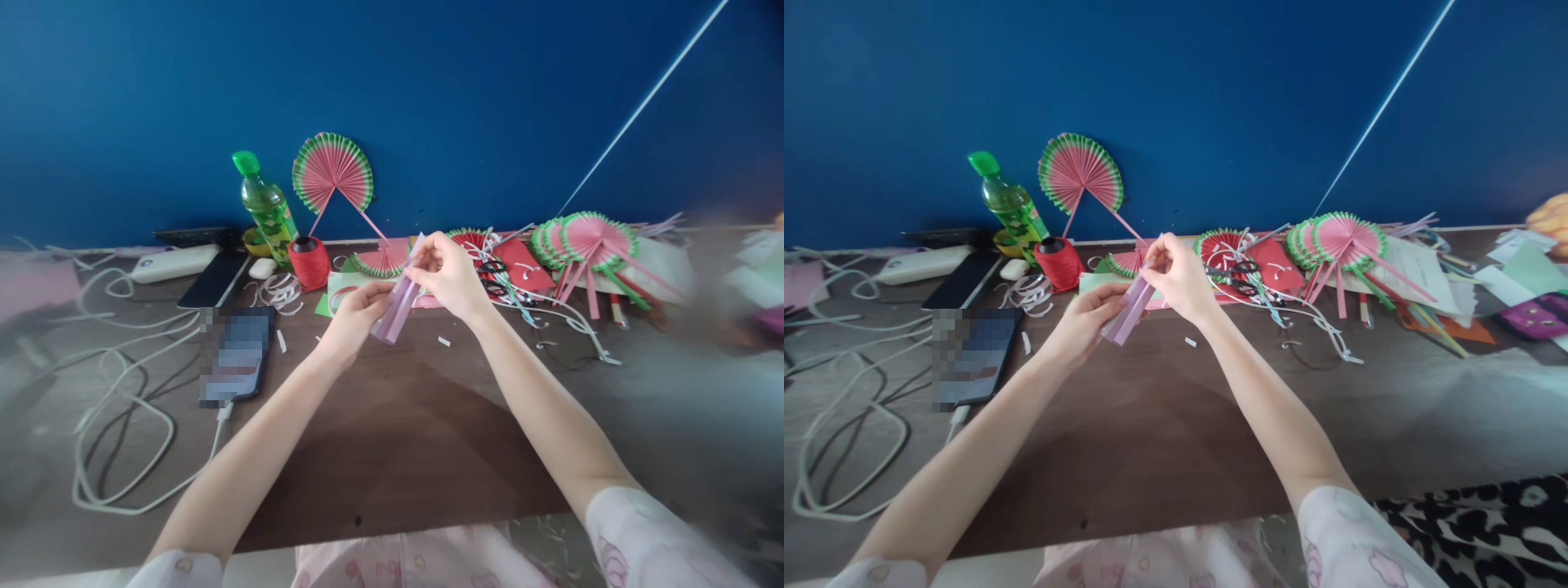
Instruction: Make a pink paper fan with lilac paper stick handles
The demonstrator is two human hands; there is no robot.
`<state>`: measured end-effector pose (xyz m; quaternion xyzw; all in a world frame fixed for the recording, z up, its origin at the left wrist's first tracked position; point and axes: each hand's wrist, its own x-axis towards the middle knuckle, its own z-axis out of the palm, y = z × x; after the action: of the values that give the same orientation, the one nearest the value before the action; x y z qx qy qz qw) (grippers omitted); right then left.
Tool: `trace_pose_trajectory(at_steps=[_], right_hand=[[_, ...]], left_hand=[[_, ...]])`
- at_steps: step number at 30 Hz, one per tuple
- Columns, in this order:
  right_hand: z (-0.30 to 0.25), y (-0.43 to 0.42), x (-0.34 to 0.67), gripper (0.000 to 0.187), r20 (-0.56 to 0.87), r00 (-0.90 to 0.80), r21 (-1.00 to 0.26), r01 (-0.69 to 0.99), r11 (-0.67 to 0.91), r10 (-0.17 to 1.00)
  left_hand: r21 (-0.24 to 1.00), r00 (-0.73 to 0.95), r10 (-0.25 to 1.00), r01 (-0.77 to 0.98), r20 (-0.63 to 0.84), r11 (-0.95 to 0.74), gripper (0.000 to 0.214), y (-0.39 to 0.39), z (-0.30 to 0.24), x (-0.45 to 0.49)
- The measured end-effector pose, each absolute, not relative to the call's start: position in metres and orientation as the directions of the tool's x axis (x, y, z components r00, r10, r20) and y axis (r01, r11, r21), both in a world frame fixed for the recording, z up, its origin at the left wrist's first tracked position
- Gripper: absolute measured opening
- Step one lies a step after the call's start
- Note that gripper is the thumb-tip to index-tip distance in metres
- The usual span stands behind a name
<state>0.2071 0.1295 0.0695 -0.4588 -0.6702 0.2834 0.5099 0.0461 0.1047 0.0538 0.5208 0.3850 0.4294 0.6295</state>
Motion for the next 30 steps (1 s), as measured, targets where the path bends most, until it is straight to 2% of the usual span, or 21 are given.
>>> trace_pose_trajectory(at_steps=[11, 30], right_hand=[[0.0702, 0.1242, 0.2038, 0.013, 0.383, -0.045, -0.839, 0.401, 0.368, 0.923], [0.0675, 0.1254, 0.2035, 0.024, 0.397, -0.089, -0.815, 0.423, 0.396, 0.913]], left_hand=[[0.985, 0.342, 0.939, -0.154, -0.021, 0.078, 0.028, 0.1048, 0.0514, 0.0465], [0.988, 0.316, 0.949, -0.142, -0.014, 0.062, 0.028, 0.105, 0.0497, 0.0471]])
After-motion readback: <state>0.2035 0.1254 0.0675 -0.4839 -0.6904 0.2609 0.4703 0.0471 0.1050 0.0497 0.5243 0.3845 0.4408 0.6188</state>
